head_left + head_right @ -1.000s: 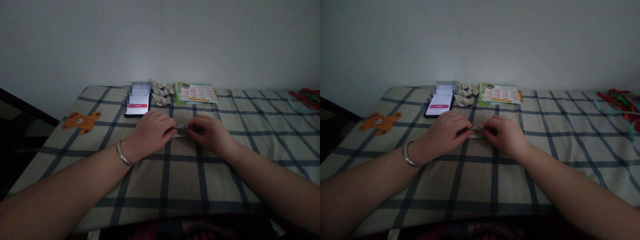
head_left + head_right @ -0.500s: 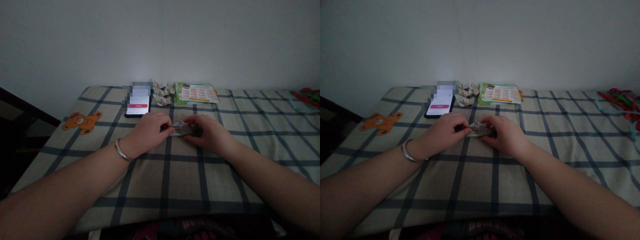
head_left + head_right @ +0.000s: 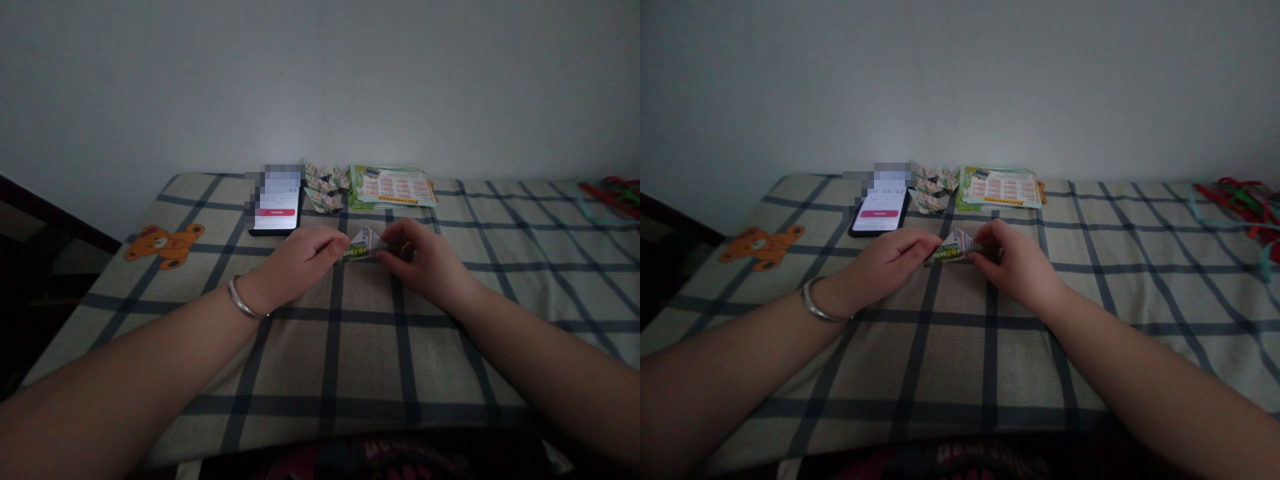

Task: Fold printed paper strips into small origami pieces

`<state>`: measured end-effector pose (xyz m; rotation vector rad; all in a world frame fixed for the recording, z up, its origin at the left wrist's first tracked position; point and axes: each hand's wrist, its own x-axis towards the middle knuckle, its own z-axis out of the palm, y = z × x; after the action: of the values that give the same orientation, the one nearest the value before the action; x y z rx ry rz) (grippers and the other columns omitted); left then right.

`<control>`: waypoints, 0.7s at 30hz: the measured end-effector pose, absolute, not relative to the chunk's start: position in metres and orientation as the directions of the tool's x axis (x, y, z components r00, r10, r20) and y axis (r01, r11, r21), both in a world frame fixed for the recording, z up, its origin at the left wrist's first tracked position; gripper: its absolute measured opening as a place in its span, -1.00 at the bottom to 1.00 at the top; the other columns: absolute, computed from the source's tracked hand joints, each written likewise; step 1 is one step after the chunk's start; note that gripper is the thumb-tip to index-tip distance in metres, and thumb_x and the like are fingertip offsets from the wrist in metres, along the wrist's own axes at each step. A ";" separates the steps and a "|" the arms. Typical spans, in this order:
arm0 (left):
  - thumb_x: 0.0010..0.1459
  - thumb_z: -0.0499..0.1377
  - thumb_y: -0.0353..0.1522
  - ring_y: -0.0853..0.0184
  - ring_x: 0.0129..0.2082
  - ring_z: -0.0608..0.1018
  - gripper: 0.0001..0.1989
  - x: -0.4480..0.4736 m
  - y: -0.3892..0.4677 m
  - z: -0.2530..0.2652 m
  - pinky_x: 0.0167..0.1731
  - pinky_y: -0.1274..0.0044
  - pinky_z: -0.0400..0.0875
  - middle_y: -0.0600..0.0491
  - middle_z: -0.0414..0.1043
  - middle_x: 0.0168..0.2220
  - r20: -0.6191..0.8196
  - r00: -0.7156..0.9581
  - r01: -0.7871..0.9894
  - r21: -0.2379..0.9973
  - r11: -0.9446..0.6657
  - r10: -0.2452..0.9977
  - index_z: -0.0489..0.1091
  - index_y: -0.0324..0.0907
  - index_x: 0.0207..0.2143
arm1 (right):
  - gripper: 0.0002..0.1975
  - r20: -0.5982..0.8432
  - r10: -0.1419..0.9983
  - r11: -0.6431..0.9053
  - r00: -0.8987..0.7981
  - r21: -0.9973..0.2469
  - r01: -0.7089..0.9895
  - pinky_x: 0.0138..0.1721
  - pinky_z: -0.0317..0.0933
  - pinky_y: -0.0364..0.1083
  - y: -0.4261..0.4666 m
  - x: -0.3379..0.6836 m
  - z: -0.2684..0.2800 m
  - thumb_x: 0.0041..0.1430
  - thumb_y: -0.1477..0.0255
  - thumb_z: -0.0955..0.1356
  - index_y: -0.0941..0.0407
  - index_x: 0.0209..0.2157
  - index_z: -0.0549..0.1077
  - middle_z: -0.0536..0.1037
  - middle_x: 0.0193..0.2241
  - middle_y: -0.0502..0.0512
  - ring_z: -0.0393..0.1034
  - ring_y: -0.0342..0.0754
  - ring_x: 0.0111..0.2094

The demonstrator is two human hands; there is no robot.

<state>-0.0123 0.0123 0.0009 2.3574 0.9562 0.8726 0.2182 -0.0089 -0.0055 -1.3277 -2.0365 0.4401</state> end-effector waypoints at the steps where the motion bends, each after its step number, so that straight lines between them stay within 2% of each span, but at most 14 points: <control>1: 0.34 -0.02 -0.20 0.35 -0.26 0.52 -0.66 -0.013 0.011 0.001 -0.23 0.52 0.37 0.04 0.52 -0.28 0.389 0.566 0.428 0.615 -0.662 0.727 0.46 -0.20 -0.22 | -0.82 0.347 0.902 0.424 -0.256 -0.606 0.673 -0.51 0.19 -0.14 -0.008 0.219 -0.006 0.10 0.38 0.40 0.08 -0.25 0.37 0.48 -0.40 0.00 0.27 -0.16 -0.53; 3: 0.27 0.09 -0.19 0.35 -0.24 0.52 -0.70 -0.013 0.010 0.002 -0.22 0.52 0.39 0.03 0.51 -0.23 0.395 0.574 0.408 0.622 -0.668 0.718 0.43 -0.20 -0.10 | -0.82 0.364 0.902 0.420 -0.232 -0.614 0.668 -0.51 0.20 -0.14 -0.008 0.219 -0.007 0.09 0.38 0.41 0.08 -0.26 0.36 0.48 -0.40 0.00 0.29 -0.16 -0.51; 6: 0.14 0.23 -0.31 0.36 -0.23 0.51 -0.59 -0.012 0.007 0.001 -0.19 0.52 0.42 0.04 0.47 -0.21 0.419 0.557 0.422 0.600 -0.679 0.717 0.34 -0.19 0.05 | -0.82 0.384 0.897 0.423 -0.217 -0.609 0.671 -0.50 0.21 -0.14 -0.007 0.220 -0.007 0.08 0.39 0.41 0.08 -0.28 0.36 0.47 -0.41 0.00 0.30 -0.15 -0.50; 11: 0.09 0.26 -0.42 0.35 -0.21 0.50 -0.51 -0.010 0.006 -0.002 -0.12 0.47 0.39 0.08 0.45 -0.21 0.464 0.553 0.483 0.498 -0.720 0.692 0.29 -0.14 0.10 | -0.83 0.396 0.893 0.424 -0.214 -0.583 0.693 -0.52 0.17 -0.15 -0.008 0.220 -0.006 0.08 0.39 0.40 0.08 -0.29 0.35 0.45 -0.45 -0.02 0.26 -0.17 -0.54; 14: 0.11 0.24 -0.45 0.36 -0.22 0.50 -0.62 -0.009 0.006 -0.002 -0.16 0.48 0.39 0.08 0.44 -0.23 0.489 0.541 0.502 0.465 -0.729 0.685 0.31 -0.17 0.00 | -0.83 0.403 0.888 0.434 -0.222 -0.576 0.693 -0.53 0.17 -0.16 -0.008 0.220 -0.006 0.09 0.38 0.40 0.07 -0.30 0.35 0.45 -0.46 -0.03 0.26 -0.17 -0.54; 18: 0.14 0.22 -0.42 0.36 -0.30 0.47 -0.88 -0.010 0.005 -0.001 -0.26 0.50 0.34 0.11 0.42 -0.32 0.493 0.536 0.568 0.389 -0.725 0.685 0.32 -0.19 -0.28 | -0.83 0.398 0.890 0.433 -0.223 -0.584 0.686 -0.54 0.19 -0.16 -0.008 0.220 -0.006 0.08 0.38 0.40 0.07 -0.31 0.33 0.45 -0.47 -0.03 0.28 -0.17 -0.54; 21: 0.16 0.23 -0.41 0.35 -0.29 0.48 -0.90 -0.010 0.006 0.000 -0.25 0.50 0.33 0.13 0.42 -0.35 0.490 0.542 0.582 0.367 -0.725 0.683 0.33 -0.18 -0.37 | -0.83 0.390 0.897 0.418 -0.211 -0.586 0.694 -0.54 0.18 -0.16 -0.008 0.220 -0.006 0.08 0.38 0.40 0.07 -0.33 0.33 0.44 -0.48 -0.04 0.27 -0.17 -0.55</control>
<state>-0.0099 0.0063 0.0003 2.6147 1.0814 0.9366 0.2203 -0.0078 -0.0064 -1.3455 -1.9785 0.3717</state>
